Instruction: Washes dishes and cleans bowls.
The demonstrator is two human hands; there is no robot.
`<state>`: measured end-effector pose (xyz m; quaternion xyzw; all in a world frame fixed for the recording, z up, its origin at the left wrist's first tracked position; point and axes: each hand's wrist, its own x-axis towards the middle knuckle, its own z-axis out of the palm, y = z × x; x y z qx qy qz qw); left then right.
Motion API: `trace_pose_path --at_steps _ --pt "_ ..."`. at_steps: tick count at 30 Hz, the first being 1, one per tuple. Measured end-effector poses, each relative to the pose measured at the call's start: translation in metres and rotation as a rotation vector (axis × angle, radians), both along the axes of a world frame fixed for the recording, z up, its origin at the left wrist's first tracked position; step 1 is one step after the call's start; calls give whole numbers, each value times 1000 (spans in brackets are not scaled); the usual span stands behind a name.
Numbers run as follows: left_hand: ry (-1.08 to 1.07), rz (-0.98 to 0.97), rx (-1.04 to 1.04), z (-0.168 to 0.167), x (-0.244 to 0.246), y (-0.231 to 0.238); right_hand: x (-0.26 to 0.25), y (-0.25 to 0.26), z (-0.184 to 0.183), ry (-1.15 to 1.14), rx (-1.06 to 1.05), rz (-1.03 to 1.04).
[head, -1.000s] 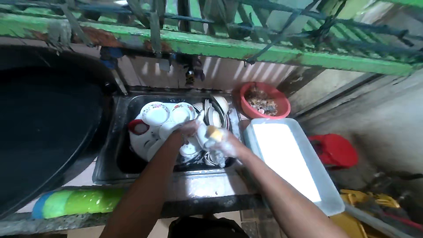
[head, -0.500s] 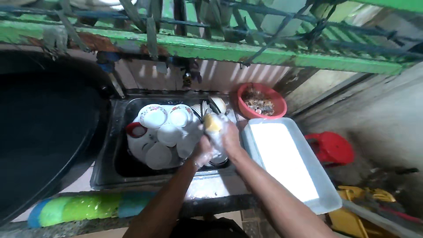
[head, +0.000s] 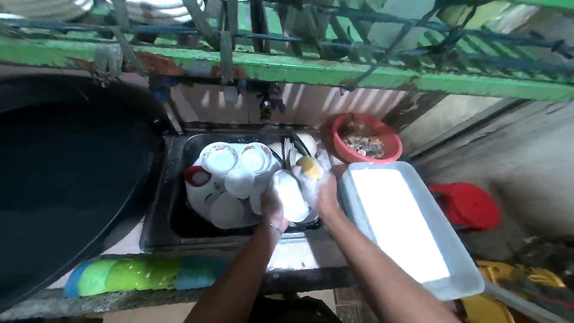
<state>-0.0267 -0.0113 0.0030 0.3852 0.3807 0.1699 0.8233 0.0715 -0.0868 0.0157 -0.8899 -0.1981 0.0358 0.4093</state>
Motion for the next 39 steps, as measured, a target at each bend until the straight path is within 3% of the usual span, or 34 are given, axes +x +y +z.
trace_pose_path --at_steps 3,6,10,12,14,16,19,22,24,26,30,34,37,39 --pt "61 -5 186 -11 -1 1 -15 7 -6 -118 -72 -12" --pt "130 -105 397 -21 -9 2 -5 9 -18 60 -101 -151" --pt "178 79 197 -38 2 16 -34 8 -18 56 -117 -53" --pt "172 64 128 -37 -2 23 -34 -1 -19 0 -183 44" --pt "161 8 126 -33 -2 22 -19 -2 -18 14 -227 -10" --pt "127 2 171 -30 3 21 -19 3 -12 -18 -190 -12" --pt "82 26 198 -27 2 29 -41 -2 -12 -198 -90 171" --pt "112 -21 116 -29 -3 28 -24 -10 -17 -98 -223 133" --pt "159 -54 234 -30 2 24 -20 0 -16 -63 -186 52" --pt "188 -67 496 -33 1 33 -38 7 -22 -62 -98 85" --pt "329 -100 988 -27 4 80 -47 -18 -28 67 -182 187" --pt "483 -200 1359 -49 -1 144 -22 -76 6 86 -34 -109" --pt "673 -336 1322 -55 -6 175 16 -119 8 129 349 -273" --pt "560 -304 1287 -55 -1 159 30 -137 1 264 626 -285"
